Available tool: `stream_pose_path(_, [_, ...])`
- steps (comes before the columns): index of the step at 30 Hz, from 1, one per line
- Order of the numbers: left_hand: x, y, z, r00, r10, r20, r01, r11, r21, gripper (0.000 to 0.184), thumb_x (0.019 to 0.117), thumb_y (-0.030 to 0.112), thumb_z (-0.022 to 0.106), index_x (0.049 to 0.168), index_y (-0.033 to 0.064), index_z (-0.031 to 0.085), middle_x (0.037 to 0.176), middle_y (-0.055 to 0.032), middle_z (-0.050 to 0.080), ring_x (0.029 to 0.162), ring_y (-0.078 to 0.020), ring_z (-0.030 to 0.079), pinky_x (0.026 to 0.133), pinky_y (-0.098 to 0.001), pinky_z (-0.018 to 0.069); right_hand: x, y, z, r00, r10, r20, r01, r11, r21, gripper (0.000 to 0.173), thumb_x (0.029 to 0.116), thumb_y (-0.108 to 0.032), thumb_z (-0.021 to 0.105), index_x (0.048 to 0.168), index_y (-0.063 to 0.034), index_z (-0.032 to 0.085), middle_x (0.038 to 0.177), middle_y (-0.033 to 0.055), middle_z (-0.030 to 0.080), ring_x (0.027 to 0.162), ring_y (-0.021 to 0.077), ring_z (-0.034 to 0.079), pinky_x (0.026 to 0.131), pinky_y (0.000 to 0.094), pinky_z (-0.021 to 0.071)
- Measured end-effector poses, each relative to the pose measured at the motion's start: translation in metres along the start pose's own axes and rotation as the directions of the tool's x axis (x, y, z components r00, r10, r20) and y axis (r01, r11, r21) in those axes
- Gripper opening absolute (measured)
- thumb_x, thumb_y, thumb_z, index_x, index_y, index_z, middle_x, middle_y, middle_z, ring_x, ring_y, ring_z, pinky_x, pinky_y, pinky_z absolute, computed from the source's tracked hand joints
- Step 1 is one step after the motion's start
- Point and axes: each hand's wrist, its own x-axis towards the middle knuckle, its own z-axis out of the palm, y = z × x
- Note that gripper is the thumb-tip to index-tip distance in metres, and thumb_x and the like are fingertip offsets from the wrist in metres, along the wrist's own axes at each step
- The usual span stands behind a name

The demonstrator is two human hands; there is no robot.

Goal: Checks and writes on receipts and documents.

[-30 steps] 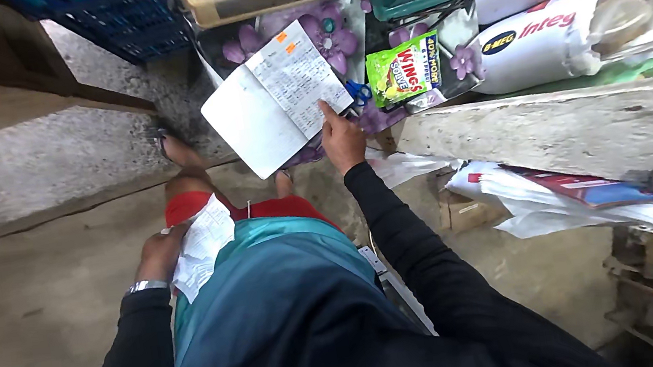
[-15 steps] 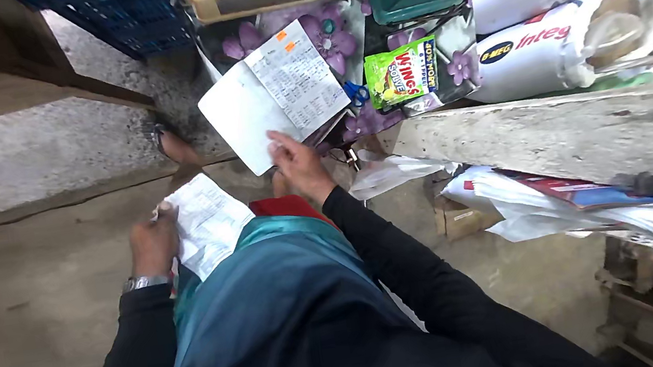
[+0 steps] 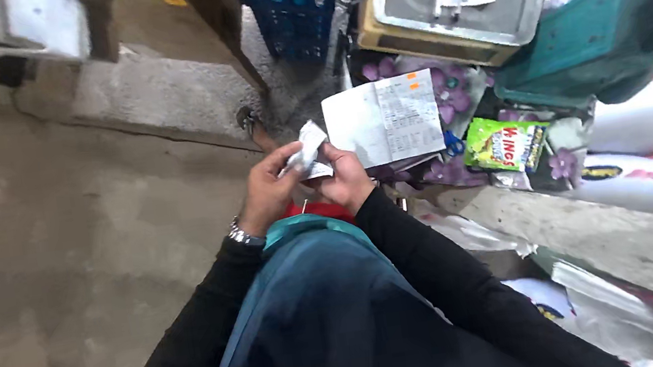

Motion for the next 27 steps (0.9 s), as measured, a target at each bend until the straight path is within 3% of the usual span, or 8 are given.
stream_pose_path(3, [-0.021,-0.011,-0.011,0.999,-0.038,0.034,0.038,0.999,0.022,0.048,0.0997,0.010,0.063,0.146,0.0222,0.058,0.130,-0.0037,0.069,0.093,-0.0200,0.072,0.078,-0.0400,0.0622,-0.004,0.011,0.034,0.991,-0.058,0.117,0.068,0.994,-0.087,0.069,0.1022,-0.071,0.027,0.140,-0.0207,0.054,0.130,0.0015,0.064,0.119,0.0159,0.061,0.101,0.0406,0.0527])
stream_pose_path(5, [-0.026,-0.007,-0.024,0.995,-0.044,0.093,0.042,0.999,0.029,0.048,0.0999,0.013,0.064,0.146,0.0214,0.057,0.122,-0.0062,0.071,0.085,-0.0202,0.071,0.071,-0.0381,0.0619,-0.003,0.019,0.047,0.993,-0.061,0.106,0.087,0.962,-0.258,0.063,0.1004,-0.069,0.041,0.138,-0.0210,0.057,0.126,0.0019,0.068,0.112,0.0162,0.066,0.094,0.0385,0.0565])
stream_pose_path(11, [-0.018,-0.016,-0.065,0.969,0.212,0.128,-0.242,0.917,0.317,0.023,0.1003,0.018,0.064,0.120,0.0152,0.076,0.142,0.0015,0.063,0.126,-0.0103,0.062,0.105,-0.0380,0.0552,0.041,0.039,0.031,0.985,-0.175,-0.004,0.161,0.917,-0.366,0.032,0.1058,-0.040,0.053,0.136,-0.0290,0.052,0.088,-0.0027,0.061,0.069,0.0091,0.059,0.062,0.0282,0.0538])
stream_pose_path(14, [-0.027,-0.036,-0.137,0.996,0.087,-0.021,-0.080,0.970,0.228,0.026,0.1044,0.021,0.059,0.126,0.0144,0.072,0.126,0.0011,0.071,0.112,-0.0115,0.068,0.100,-0.0394,0.0576,0.085,0.051,0.045,0.974,-0.212,-0.075,0.208,0.976,-0.061,0.029,0.1123,-0.033,0.029,0.108,-0.0185,0.054,0.057,-0.0092,0.042,0.044,0.0021,0.040,0.043,0.0181,0.0372])
stream_pose_path(17, [-0.051,-0.065,-0.235,0.964,-0.072,-0.256,0.075,0.997,0.005,0.029,0.1068,0.022,0.054,0.130,0.0117,0.068,0.115,-0.0061,0.073,0.095,-0.0200,0.072,0.087,-0.0417,0.0613,0.123,0.088,0.069,0.948,-0.209,-0.239,0.161,0.965,-0.206,0.038,0.1117,-0.042,0.024,0.093,-0.0210,0.050,0.051,-0.0109,0.032,0.039,0.0027,0.030,0.038,0.0197,0.0280])
stream_pose_path(20, [-0.092,-0.090,-0.335,0.788,-0.287,-0.545,0.090,0.929,-0.360,0.030,0.1062,0.023,0.055,0.129,0.0088,0.068,0.104,-0.0081,0.075,0.075,-0.0142,0.067,0.060,-0.0277,0.0514,0.145,0.148,0.107,0.943,-0.209,-0.259,0.056,0.867,-0.495,0.041,0.1116,-0.045,0.030,0.105,-0.0127,0.055,0.055,-0.0066,0.038,0.043,0.0093,0.041,0.044,0.0301,0.0445])
stream_pose_path(23, [-0.150,-0.119,-0.428,0.659,-0.391,-0.643,-0.194,0.738,-0.646,0.031,0.1098,0.025,0.043,0.131,0.0105,0.059,0.092,-0.0015,0.066,0.063,-0.0069,0.058,0.049,-0.0200,0.0471,0.151,0.224,0.135,0.996,-0.041,-0.073,-0.032,0.621,-0.783,0.042,0.1115,-0.041,0.038,0.129,-0.0064,0.054,0.075,0.0032,0.056,0.060,0.0154,0.058,0.061,0.0372,0.0576])
stream_pose_path(27, [-0.221,-0.125,-0.522,0.475,-0.391,-0.788,-0.531,0.587,-0.611,0.044,0.1085,0.027,0.023,0.130,0.0074,0.055,0.091,-0.0063,0.069,0.071,-0.0165,0.067,0.063,-0.0333,0.0577,0.177,0.285,0.159,0.893,0.372,0.253,0.323,-0.137,-0.937,0.058,0.0997,-0.041,0.064,0.147,-0.0102,0.052,0.144,0.0122,0.057,0.132,0.0206,0.055,0.114,0.0424,0.0450])
